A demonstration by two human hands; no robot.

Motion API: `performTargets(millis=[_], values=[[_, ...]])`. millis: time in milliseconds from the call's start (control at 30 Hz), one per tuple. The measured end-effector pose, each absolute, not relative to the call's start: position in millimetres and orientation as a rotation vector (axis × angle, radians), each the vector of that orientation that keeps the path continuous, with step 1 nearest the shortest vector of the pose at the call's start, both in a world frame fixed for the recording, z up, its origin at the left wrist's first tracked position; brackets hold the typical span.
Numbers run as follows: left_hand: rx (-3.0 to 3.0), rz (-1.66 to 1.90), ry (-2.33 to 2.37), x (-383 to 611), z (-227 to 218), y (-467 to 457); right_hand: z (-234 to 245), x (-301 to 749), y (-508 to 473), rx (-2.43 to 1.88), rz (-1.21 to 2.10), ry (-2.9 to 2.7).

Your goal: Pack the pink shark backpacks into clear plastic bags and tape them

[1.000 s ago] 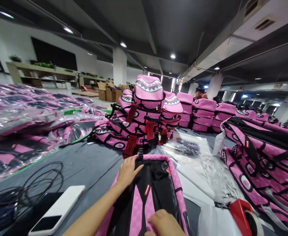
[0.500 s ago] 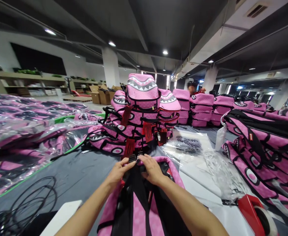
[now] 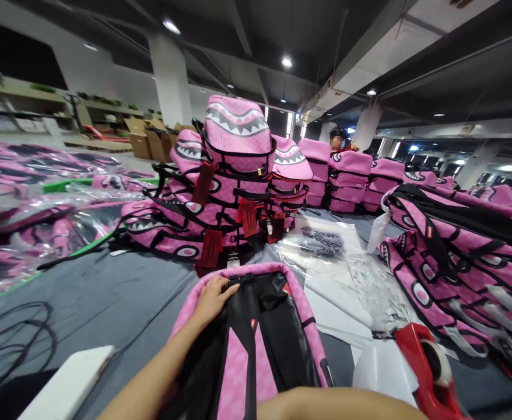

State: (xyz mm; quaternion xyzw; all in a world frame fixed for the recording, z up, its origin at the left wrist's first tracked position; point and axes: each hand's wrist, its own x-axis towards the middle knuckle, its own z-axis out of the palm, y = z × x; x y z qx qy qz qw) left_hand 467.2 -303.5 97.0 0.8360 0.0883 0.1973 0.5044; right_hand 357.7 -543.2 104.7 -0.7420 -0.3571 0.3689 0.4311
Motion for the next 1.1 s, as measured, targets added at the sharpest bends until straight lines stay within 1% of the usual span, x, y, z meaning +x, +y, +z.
performTargets(millis=[133,233,267,300,367,433,467,533,633,700,833,967,1100], values=[[2.144,0.532,0.201,466,71,-318,119,362,-584,-1.840,1.091,-0.930],[2.208,0.548,0.235,470,72,-311,144,394,-617,-1.795,1.228,-0.965],[2.226,0.551,0.252,471,75,-310,154,410,-628,-1.856,1.169,-0.940],[2.259,0.563,0.256,471,77,-312,163,429,-638,-1.978,1.023,-0.886],[2.387,0.647,0.196,467,79,-326,176,472,-656,-2.288,0.541,-0.695],[2.571,0.737,0.012,456,71,-353,177,516,-669,-2.484,0.143,-0.501],[2.661,0.757,-0.106,448,63,-368,174,537,-672,-2.531,0.055,-0.437],[2.778,0.719,-0.263,432,42,-396,162,575,-671,-2.580,-0.002,-0.358],[2.860,0.742,-0.288,417,11,-418,139,623,-657,-2.625,-0.050,-0.296],[2.880,0.789,-0.283,416,-1,-417,126,651,-644,-2.640,-0.080,-0.251],[2.897,0.846,-0.327,422,-12,-402,101,693,-628,-2.666,-0.128,-0.078],[2.911,0.822,-0.347,424,-17,-396,78,716,-628,-2.664,-0.120,0.061],[2.921,0.839,-0.331,421,-15,-400,82,731,-635,-2.658,-0.154,0.119]])
